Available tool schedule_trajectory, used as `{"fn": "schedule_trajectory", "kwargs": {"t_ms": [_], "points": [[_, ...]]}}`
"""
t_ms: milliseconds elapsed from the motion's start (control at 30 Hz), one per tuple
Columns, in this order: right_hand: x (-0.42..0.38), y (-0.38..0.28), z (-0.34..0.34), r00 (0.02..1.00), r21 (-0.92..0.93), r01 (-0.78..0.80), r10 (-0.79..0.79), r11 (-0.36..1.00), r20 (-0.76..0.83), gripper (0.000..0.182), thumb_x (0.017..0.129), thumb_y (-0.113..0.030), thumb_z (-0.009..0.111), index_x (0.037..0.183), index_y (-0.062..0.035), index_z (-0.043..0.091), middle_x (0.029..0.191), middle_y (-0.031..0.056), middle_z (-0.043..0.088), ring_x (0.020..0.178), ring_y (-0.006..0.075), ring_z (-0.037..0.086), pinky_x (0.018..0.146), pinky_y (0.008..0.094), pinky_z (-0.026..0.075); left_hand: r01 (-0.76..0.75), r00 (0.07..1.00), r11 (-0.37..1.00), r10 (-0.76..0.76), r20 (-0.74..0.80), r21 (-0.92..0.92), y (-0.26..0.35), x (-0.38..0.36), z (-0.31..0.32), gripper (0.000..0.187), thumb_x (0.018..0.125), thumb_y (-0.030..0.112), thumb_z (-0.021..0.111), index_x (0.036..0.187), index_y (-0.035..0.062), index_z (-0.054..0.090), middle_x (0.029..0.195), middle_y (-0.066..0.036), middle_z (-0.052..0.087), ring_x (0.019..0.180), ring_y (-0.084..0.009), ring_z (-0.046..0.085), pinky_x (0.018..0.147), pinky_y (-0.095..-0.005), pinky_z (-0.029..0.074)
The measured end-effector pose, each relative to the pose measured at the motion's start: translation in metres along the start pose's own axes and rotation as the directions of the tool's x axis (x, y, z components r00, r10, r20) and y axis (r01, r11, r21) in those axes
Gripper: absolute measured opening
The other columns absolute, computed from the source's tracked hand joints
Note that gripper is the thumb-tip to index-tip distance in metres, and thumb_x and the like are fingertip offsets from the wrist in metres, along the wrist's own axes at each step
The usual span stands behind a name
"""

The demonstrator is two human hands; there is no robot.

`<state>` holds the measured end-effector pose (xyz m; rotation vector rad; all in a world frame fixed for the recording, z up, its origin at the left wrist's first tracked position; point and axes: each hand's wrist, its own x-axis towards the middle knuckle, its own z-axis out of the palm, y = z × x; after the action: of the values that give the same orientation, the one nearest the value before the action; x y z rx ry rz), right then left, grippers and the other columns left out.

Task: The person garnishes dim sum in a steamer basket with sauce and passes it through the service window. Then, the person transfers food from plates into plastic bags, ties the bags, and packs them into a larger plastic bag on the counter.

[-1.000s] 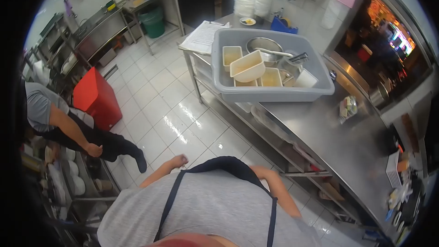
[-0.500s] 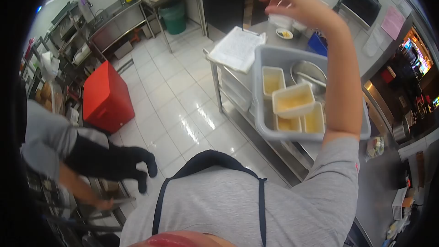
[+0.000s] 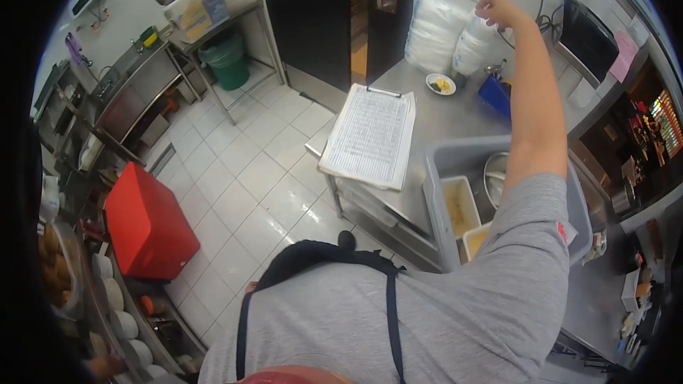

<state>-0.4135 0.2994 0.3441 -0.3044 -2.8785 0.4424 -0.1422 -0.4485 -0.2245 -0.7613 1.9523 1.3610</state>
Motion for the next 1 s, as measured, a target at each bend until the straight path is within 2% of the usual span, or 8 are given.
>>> {"fn": "schedule_trajectory", "kwargs": {"t_ms": [200, 267, 400, 467, 567, 733, 833, 1000], "points": [[0.116, 0.062, 0.057, 0.974, 0.078, -0.035, 0.052, 0.996, -0.222, 0.023, 0.072, -0.015, 0.061, 0.092, -0.0042, 0.057, 0.074, 0.0073, 0.061, 0.06, 0.014, 0.059, 0.051, 0.0281, 0.045, -0.094, 0.995, 0.991, 0.098, -0.034, 0.09, 0.071, 0.074, -0.001, 0.027, 0.079, 0.023, 0.055, 0.098, 0.0067, 0.046, 0.078, -0.006, 0.054, 0.063, -0.0163, 0.056, 0.052, -0.0295, 0.045], [0.151, 0.079, 0.081, 0.938, -0.241, -0.072, -0.016, 0.968, -0.346, 0.026, 0.069, -0.011, 0.062, 0.093, -0.0026, 0.057, 0.077, 0.0117, 0.062, 0.059, 0.0181, 0.06, 0.055, 0.0303, 0.047, -0.177, 0.983, 0.978, 0.182, -0.036, 0.107, 0.078, 0.106, -0.008, 0.027, 0.079, 0.023, 0.055, 0.099, 0.0062, 0.046, 0.078, -0.006, 0.054, 0.063, -0.0165, 0.056, 0.052, -0.0293, 0.045], [0.201, 0.108, 0.124, 0.896, -0.38, -0.215, 0.027, 0.9, -0.444, 0.034, 0.068, -0.01, 0.063, 0.1, -0.001, 0.055, 0.096, 0.0187, 0.058, 0.088, 0.03, 0.058, 0.077, 0.0349, 0.046, -0.312, 0.949, 0.947, 0.315, -0.03, 0.078, 0.098, 0.164, -0.027, 0.028, 0.08, 0.024, 0.055, 0.099, 0.0052, 0.046, 0.078, -0.007, 0.054, 0.064, -0.0168, 0.057, 0.054, -0.0289, 0.046], [0.209, 0.111, 0.139, 0.89, -0.33, -0.272, 0.105, 0.904, -0.444, 0.037, 0.068, -0.01, 0.063, 0.102, -0.0007, 0.053, 0.101, 0.0194, 0.055, 0.093, 0.0323, 0.054, 0.081, 0.0361, 0.044, -0.268, 0.962, 0.953, 0.273, -0.018, 0.138, 0.138, 0.168, -0.038, 0.027, 0.081, 0.025, 0.054, 0.099, 0.0073, 0.047, 0.082, -0.005, 0.055, 0.069, -0.0165, 0.057, 0.057, -0.0306, 0.047], [0.219, 0.113, 0.153, 0.875, -0.253, -0.329, 0.193, 0.91, -0.443, 0.035, 0.071, -0.008, 0.059, 0.104, -0.0002, 0.05, 0.107, 0.0204, 0.05, 0.097, 0.0351, 0.051, 0.085, 0.0379, 0.043, -0.205, 0.979, 0.964, 0.203, 0.033, 0.17, 0.282, 0.097, -0.023, 0.025, 0.081, 0.027, 0.054, 0.099, 0.0096, 0.048, 0.084, -0.004, 0.055, 0.072, -0.0155, 0.057, 0.056, -0.0298, 0.045], [0.23, 0.112, 0.152, 0.838, -0.255, -0.401, 0.24, 0.88, -0.49, 0.018, 0.077, -0.006, 0.047, 0.094, 0.0008, 0.051, 0.103, 0.0202, 0.051, 0.094, 0.0359, 0.052, 0.082, 0.0412, 0.043, -0.281, 0.957, 0.944, 0.261, 0.128, 0.174, 0.37, 0.152, -0.021, 0.027, 0.081, 0.026, 0.054, 0.101, 0.0089, 0.049, 0.085, -0.003, 0.055, 0.074, -0.0151, 0.057, 0.057, -0.0293, 0.044], [0.237, 0.13, 0.145, 0.872, -0.341, -0.378, 0.207, 0.861, -0.444, 0.014, 0.079, -0.007, 0.043, 0.088, -0.0015, 0.052, 0.096, 0.0191, 0.054, 0.091, 0.0359, 0.053, 0.078, 0.0426, 0.044, -0.414, 0.906, 0.865, 0.361, 0.22, 0.283, 0.445, 0.142, -0.003, 0.028, 0.082, 0.025, 0.054, 0.102, 0.0073, 0.05, 0.086, -0.003, 0.055, 0.074, -0.0149, 0.057, 0.06, -0.0279, 0.044], [0.243, 0.088, 0.11, 0.667, -0.162, -0.362, 0.134, 0.918, -0.733, 0.013, 0.081, -0.009, 0.043, 0.088, -0.0064, 0.053, 0.089, 0.0182, 0.056, 0.088, 0.0342, 0.054, 0.073, 0.0402, 0.044, -0.702, 0.683, 0.685, 0.571, 0.455, 0.193, 0.592, 0.109, 0.029, 0.029, 0.083, 0.024, 0.055, 0.104, 0.0046, 0.051, 0.087, -0.002, 0.057, 0.077, -0.0109, 0.054, 0.063, -0.023, 0.041]]}}
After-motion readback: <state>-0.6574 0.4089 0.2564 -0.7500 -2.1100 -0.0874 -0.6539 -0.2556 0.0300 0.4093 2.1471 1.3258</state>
